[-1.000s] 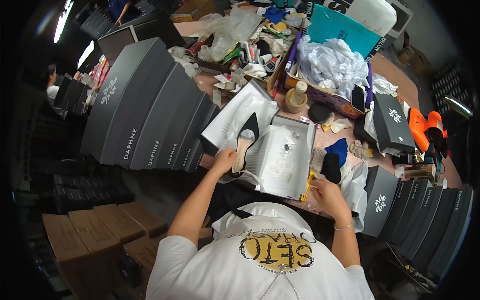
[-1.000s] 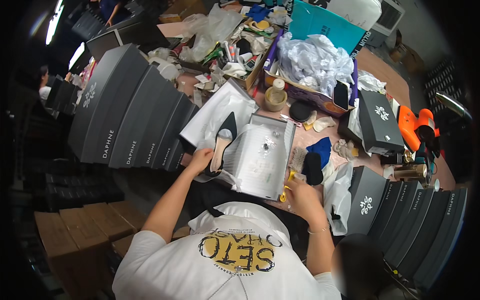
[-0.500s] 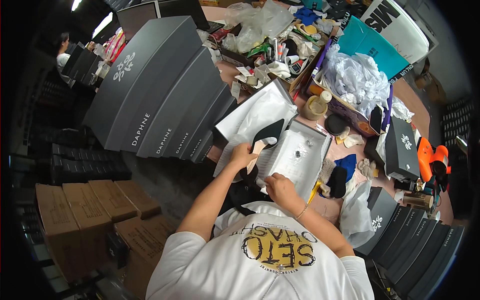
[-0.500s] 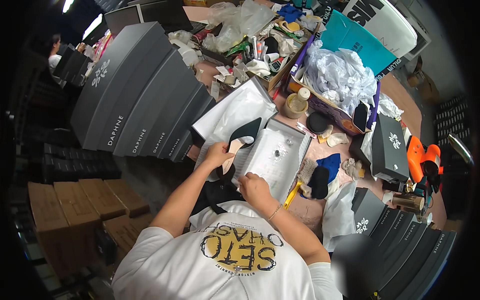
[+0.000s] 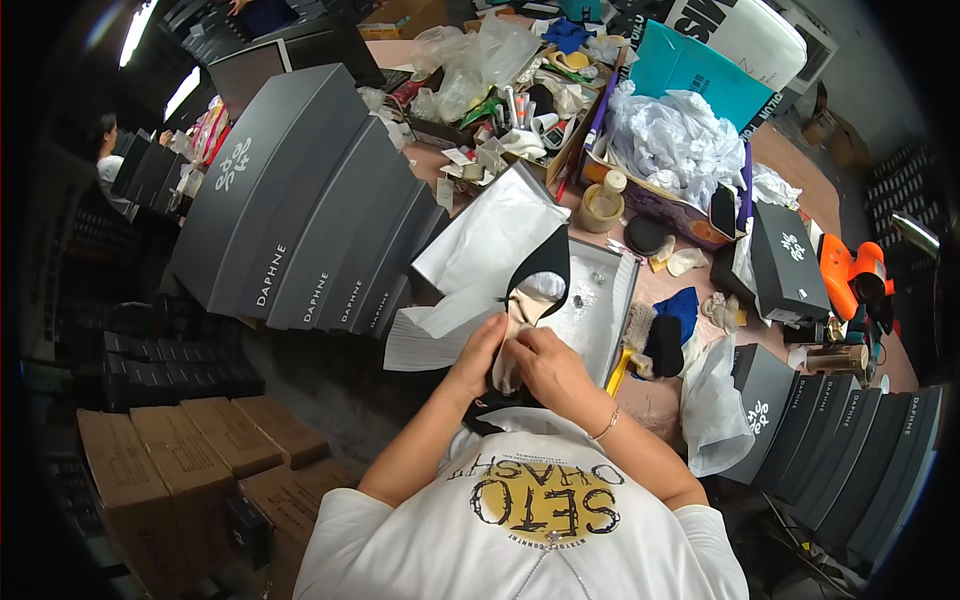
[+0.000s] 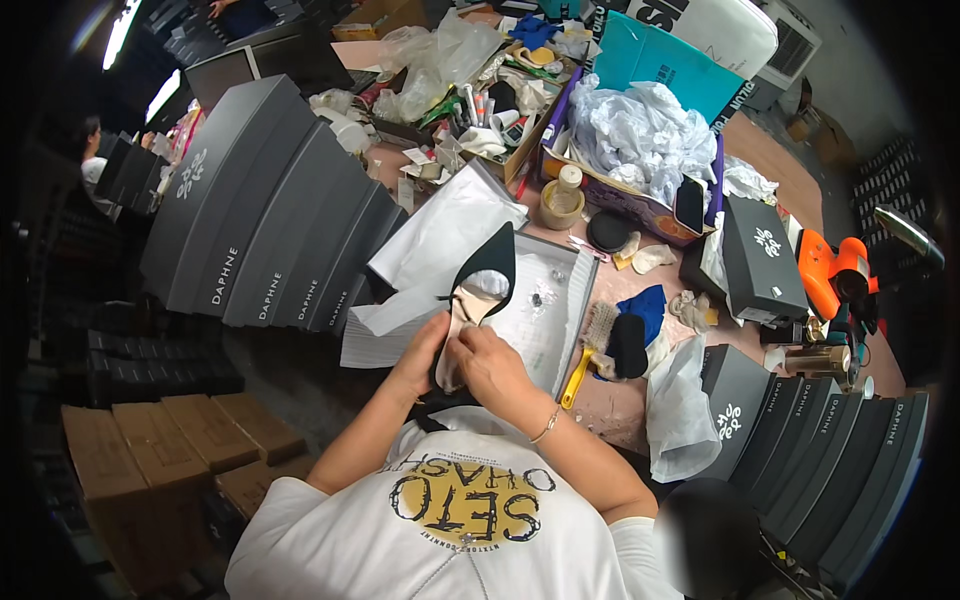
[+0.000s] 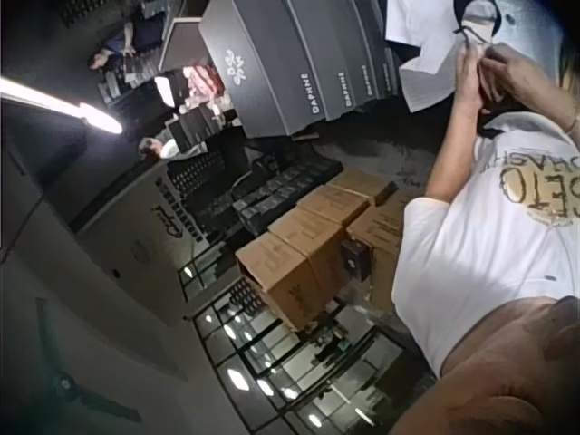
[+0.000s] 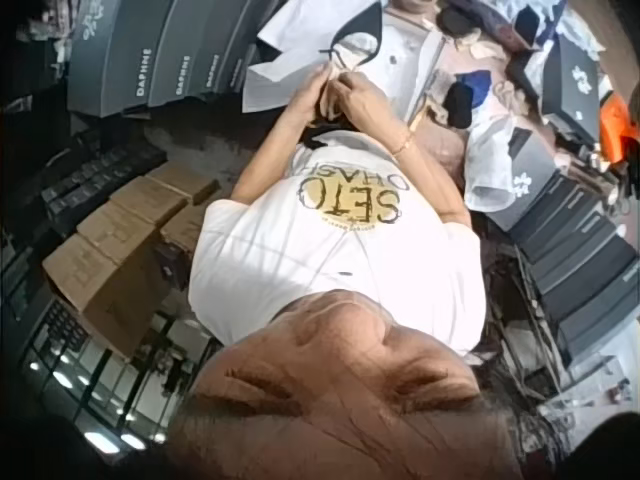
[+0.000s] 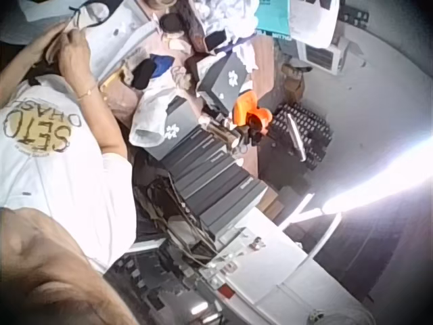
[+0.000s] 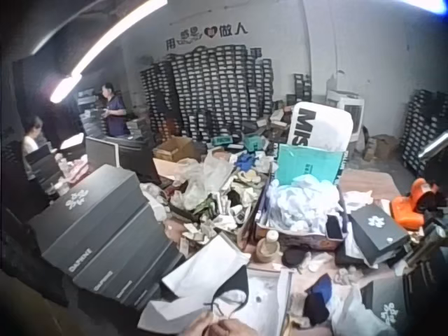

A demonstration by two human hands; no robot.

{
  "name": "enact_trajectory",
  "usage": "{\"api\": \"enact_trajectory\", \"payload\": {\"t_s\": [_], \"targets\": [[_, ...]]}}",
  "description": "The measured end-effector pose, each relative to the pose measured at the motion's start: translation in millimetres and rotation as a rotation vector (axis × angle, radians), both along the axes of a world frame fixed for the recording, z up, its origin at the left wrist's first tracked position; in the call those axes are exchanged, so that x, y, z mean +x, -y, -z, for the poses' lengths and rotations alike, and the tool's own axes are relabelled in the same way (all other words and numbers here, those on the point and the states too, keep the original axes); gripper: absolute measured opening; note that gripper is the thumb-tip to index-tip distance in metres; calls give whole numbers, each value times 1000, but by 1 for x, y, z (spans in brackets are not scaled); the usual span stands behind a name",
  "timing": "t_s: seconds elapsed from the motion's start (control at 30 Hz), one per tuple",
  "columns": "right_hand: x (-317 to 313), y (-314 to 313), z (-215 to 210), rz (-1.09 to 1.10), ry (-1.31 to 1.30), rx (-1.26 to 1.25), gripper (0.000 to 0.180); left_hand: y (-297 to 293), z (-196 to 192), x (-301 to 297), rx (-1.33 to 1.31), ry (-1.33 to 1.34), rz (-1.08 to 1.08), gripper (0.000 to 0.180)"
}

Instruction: The person is inspecting, cleaning, and packaging high-heeled shoes into boxes with protective wrapping.

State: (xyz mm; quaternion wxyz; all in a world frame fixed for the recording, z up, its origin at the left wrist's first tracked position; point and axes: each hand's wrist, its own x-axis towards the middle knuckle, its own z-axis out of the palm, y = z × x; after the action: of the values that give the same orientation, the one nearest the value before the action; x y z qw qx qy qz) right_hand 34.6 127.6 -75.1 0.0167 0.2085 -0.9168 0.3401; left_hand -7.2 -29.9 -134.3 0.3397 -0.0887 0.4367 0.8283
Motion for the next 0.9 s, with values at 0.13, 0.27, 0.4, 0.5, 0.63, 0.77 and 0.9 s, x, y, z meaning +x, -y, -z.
{"api": "enact_trajectory", "payload": {"t_s": [0.13,0.27,0.4,0.5,0.63,0.77,0.9], "targets": [[19,-17,11,92,327,-357,51,-10,6,14,-234,-146,-86,44],[27,-15,27,64,335,-333,94,-35,-2,32,-407,-346,-128,49],[34,-37,44,209,542,-772,93,-28,-33,11,-115,-247,381,63],[53,-56,52,292,712,-1136,71,-33,-62,-30,-639,-692,516,44],[57,-79,41,229,722,-1790,61,-31,11,-113,-768,-838,70,31],[60,-99,49,8,733,-2179,59,-30,55,-163,-1073,-995,7,27],[63,-103,46,-57,681,-2207,61,-66,26,-228,-1499,-1215,427,40]]}}
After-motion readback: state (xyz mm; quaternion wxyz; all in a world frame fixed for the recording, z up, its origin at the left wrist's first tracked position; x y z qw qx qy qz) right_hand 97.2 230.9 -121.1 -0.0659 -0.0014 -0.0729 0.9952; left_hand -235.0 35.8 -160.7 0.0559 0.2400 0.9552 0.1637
